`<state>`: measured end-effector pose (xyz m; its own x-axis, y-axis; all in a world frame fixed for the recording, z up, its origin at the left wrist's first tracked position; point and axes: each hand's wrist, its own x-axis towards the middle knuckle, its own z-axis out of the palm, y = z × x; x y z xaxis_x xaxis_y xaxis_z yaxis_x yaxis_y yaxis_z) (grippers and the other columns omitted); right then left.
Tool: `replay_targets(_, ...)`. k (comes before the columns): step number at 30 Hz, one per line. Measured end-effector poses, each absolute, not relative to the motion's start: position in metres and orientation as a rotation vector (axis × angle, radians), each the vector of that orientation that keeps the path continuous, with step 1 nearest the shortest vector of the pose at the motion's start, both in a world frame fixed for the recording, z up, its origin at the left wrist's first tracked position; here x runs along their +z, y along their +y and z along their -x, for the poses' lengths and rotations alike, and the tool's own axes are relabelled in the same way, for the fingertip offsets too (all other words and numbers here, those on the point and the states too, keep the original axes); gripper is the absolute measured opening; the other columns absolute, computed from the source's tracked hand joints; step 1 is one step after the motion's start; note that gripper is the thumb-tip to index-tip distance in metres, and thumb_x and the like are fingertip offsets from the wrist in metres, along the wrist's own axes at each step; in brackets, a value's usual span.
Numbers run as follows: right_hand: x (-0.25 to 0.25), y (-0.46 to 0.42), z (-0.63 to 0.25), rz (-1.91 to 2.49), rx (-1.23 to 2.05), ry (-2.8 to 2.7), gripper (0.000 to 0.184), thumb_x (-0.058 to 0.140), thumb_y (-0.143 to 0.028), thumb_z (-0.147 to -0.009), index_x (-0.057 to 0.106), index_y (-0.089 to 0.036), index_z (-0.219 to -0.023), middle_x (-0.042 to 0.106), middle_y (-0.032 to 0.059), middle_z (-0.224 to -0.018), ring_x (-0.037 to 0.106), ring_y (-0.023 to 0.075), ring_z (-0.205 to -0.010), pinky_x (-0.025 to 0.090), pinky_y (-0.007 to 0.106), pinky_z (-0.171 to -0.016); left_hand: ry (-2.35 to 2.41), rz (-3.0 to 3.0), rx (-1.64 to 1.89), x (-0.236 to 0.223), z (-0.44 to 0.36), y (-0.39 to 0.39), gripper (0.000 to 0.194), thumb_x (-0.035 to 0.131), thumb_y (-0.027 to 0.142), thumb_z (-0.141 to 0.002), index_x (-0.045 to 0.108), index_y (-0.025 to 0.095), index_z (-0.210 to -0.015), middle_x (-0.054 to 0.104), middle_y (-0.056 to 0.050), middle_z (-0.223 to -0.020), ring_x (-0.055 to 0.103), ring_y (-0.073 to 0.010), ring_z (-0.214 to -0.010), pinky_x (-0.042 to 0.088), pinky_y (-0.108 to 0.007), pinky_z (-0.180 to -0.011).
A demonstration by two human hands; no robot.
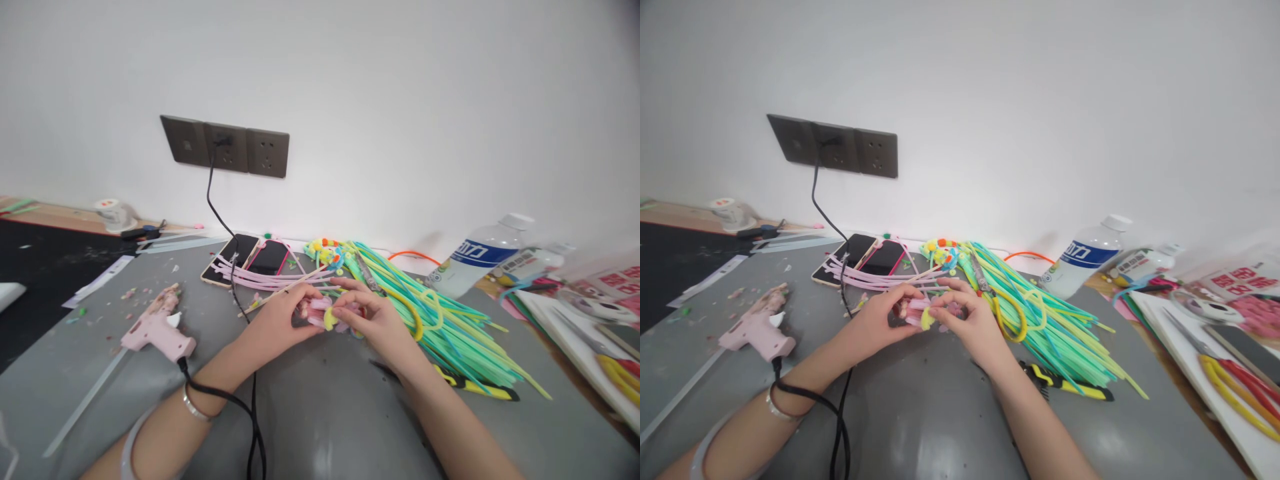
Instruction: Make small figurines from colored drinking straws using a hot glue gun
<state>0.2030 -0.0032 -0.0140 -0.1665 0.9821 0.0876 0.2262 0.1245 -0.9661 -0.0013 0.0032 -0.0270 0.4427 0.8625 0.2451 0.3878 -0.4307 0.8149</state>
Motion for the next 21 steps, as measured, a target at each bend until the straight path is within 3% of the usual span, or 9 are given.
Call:
replay_targets(4, -0.013, -0.005, -0.201, 1.193, 1.051, -1.515, 0.014, 0.077, -0.036, -0.077, 0.072, -0.023, -0.076, 0.061, 0.0114, -0.128, 0.057, 0.0313, -0.121, 0.056, 0.030, -0.065, 1.069, -1.983, 0.883, -0.028, 0.000, 0.004, 0.037, 0.075, 0.021, -0.077, 0.058, 0.023, -0.110, 0.068, -0.001, -0.099, 0.062, -0.0185, -0.083, 0.047, -0.028, -0.075)
replay_targets(8, -0.010, -0.009, -0.199, 1.123, 0.859, -1.397, 0.015, 0.072, -0.039, -0.083, 0.068, -0.025, -0.085, 0.061, 0.0097, -0.125, 0.062, 0.0260, -0.102, 0.055, 0.030, -0.060, 1.143, -1.921, 0.983, -0.028, 0.001, 0.006, 0.035, 0.072, 0.021, -0.078, 0.056, 0.022, -0.109, 0.068, -0.001, -0.101, 0.063, -0.0190, -0.087, 0.047, -0.028, -0.077)
replay_targets(11, -0.007, -0.012, -0.198, 1.142, 0.743, -1.388, 0.017, 0.071, -0.040, -0.084, 0.067, -0.024, -0.081, 0.065, 0.0059, -0.090, 0.060, 0.0191, -0.074, 0.052, 0.028, -0.055, 1.199, -1.866, 1.063, -0.027, 0.002, 0.007, 0.032, 0.071, 0.022, -0.080, 0.054, 0.022, -0.107, 0.066, -0.001, -0.097, 0.062, -0.0173, -0.083, 0.046, -0.027, -0.075)
replay_targets(14, -0.009, -0.013, -0.194, 1.159, 0.911, -1.401, 0.024, 0.070, -0.045, -0.084, 0.066, -0.022, -0.081, 0.053, -0.0027, -0.056, 0.046, 0.0127, -0.049, 0.043, 0.025, -0.045, 1.239, -1.863, 1.089, -0.026, 0.003, 0.007, 0.031, 0.071, 0.022, -0.079, 0.053, 0.021, -0.105, 0.065, 0.001, -0.093, 0.060, -0.0164, -0.080, 0.044, -0.026, -0.073)
replay_targets(21, -0.017, -0.014, -0.186, 1.134, 1.079, -1.437, 0.031, 0.072, -0.045, -0.081, 0.067, -0.016, -0.090, 0.041, -0.0094, -0.048, 0.036, 0.0083, -0.042, 0.036, 0.024, -0.046, 1.206, -1.960, 1.068, -0.026, 0.000, 0.005, 0.032, 0.069, 0.016, -0.079, 0.053, 0.022, -0.106, 0.066, -0.001, -0.102, 0.062, -0.0183, -0.091, 0.045, -0.028, -0.080)
